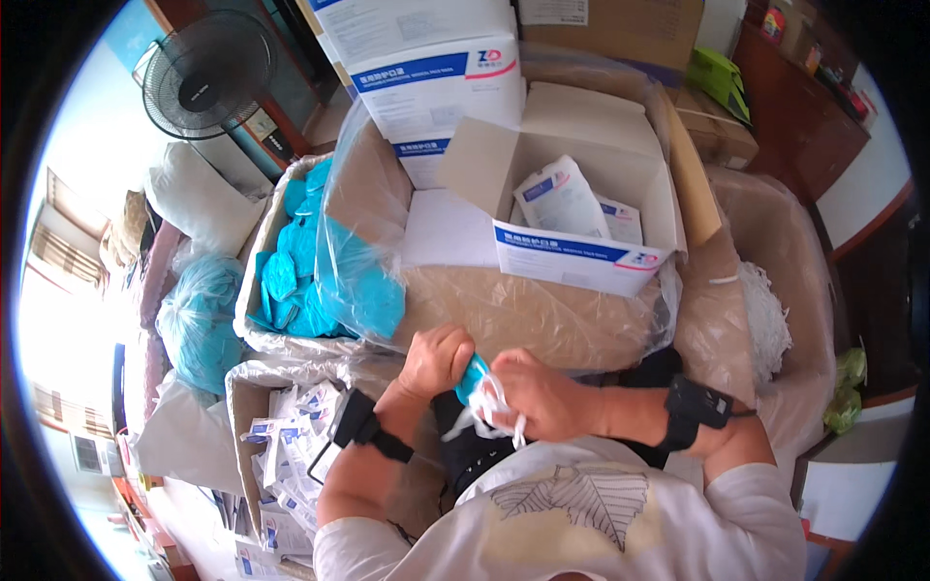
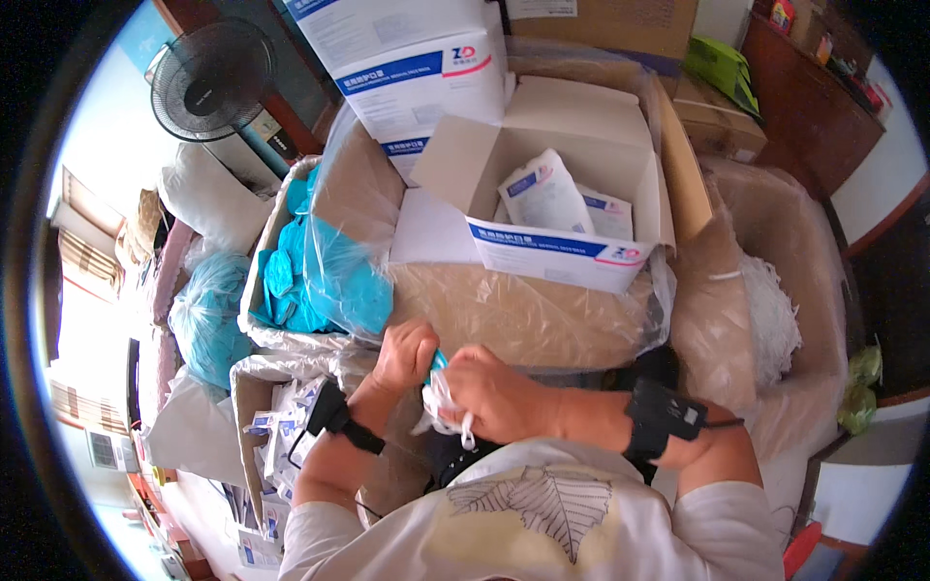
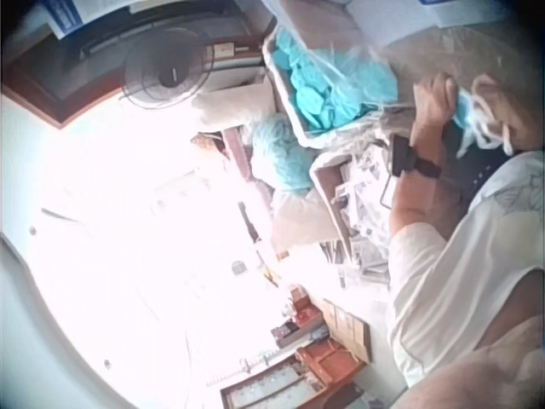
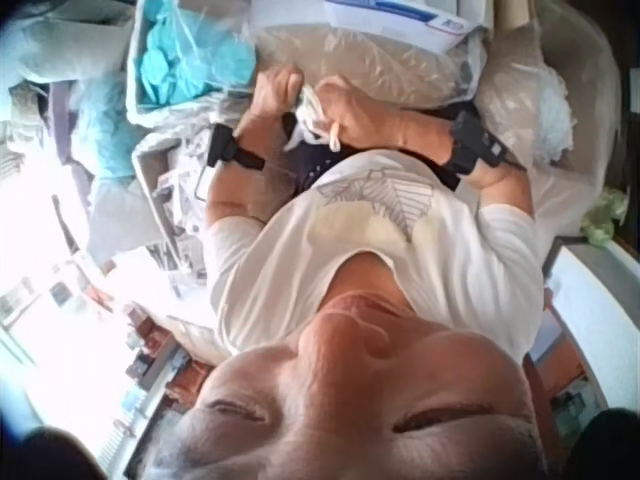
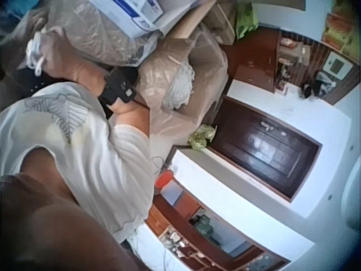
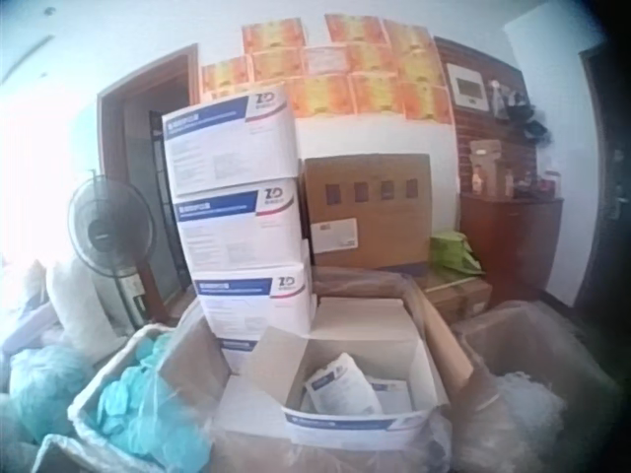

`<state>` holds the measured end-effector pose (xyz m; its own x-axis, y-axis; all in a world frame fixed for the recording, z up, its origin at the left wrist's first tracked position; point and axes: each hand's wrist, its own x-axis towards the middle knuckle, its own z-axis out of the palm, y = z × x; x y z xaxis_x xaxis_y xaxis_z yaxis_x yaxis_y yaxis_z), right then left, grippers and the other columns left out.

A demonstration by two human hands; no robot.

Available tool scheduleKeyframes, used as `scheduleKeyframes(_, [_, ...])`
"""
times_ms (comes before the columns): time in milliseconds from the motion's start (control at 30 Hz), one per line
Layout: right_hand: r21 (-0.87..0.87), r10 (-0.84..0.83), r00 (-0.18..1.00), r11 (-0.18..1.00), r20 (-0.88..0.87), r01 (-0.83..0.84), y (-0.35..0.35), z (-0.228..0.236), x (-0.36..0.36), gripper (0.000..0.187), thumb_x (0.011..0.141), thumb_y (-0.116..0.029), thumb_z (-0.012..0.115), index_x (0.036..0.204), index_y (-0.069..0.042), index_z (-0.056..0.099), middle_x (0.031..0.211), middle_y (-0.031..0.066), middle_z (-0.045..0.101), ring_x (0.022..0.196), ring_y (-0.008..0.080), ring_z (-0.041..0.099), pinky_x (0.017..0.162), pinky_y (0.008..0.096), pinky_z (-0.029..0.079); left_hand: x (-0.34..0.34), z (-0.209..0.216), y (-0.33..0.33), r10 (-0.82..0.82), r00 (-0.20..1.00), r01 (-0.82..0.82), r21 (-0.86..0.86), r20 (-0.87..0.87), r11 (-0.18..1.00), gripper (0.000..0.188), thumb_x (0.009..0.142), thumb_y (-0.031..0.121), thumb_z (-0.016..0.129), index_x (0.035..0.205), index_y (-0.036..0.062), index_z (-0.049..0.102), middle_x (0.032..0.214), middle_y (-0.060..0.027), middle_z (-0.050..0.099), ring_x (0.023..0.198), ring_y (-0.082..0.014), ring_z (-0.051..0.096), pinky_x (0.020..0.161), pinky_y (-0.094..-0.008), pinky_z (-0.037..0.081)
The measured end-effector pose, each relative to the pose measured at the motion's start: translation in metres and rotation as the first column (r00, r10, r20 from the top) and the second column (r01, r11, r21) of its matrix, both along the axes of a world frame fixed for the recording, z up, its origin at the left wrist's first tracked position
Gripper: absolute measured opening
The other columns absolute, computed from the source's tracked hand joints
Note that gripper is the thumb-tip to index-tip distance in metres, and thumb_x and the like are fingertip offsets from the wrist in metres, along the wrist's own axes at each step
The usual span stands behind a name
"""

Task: Packing individual face masks from larger boxes into individual bags or small retail boxes.

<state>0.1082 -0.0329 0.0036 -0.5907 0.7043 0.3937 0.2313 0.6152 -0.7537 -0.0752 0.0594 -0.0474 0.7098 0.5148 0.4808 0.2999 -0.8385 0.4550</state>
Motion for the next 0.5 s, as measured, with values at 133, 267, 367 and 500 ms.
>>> scheduleKeyframes(133, [0.065,0.056,0.994,0.996,0.089,-0.062,-0.007,0.015,0.003,0.012,0.078,-0.015,0.055,0.077,-0.004,0.051,0.076,0.0070,0.050,0.078,0.0231,0.050,0.085,0.0373,0.032,-0.006,0.007,0.005,-0.101,0.995,0.101,0.011,0.022,0.995,0.014,0.081,0.014,0.049,0.071,0.0049,0.050,0.066,-0.0102,0.052,0.058,-0.0291,0.052,0.051,-0.0379,0.043])
scheduleKeyframes(267, [-0.304,0.006,0.991,0.952,-0.131,-0.045,-0.015,0.048,0.063,0.012,0.080,-0.015,0.054,0.085,-0.004,0.054,0.082,0.0063,0.054,0.080,0.0195,0.052,0.081,0.0318,0.038,-0.201,-0.053,0.058,0.951,0.284,-0.900,-0.307,0.120,0.308,0.041,0.092,0.032,0.033,0.098,-0.0042,0.053,0.096,-0.0226,0.057,0.089,-0.0302,0.056,0.079,-0.0397,0.043])
scheduleKeyframes(367, [-0.783,-0.600,0.728,0.605,-0.332,0.141,-0.055,-0.004,0.128,0.018,0.084,-0.018,0.051,0.091,-0.002,0.054,0.088,0.0071,0.056,0.082,0.0144,0.053,0.073,0.0247,0.042,-0.195,-0.004,0.093,0.907,-0.027,-0.815,-0.535,0.421,0.224,0.057,0.093,0.041,0.030,0.117,-0.0085,0.046,0.117,-0.0249,0.048,0.108,-0.0324,0.047,0.092,-0.0358,0.037])
scheduleKeyframes(500, [-0.389,-0.816,0.501,0.578,-0.289,0.717,-0.065,0.033,0.213,0.022,0.085,-0.024,0.049,0.088,-0.003,0.054,0.085,0.0066,0.054,0.079,0.0135,0.050,0.070,0.0250,0.039,-0.222,-0.007,0.142,0.914,-0.281,-0.610,-0.790,0.294,0.066,0.065,0.092,0.047,0.022,0.120,-0.0070,0.043,0.120,-0.0223,0.047,0.106,-0.0331,0.049,0.091,-0.0348,0.039])
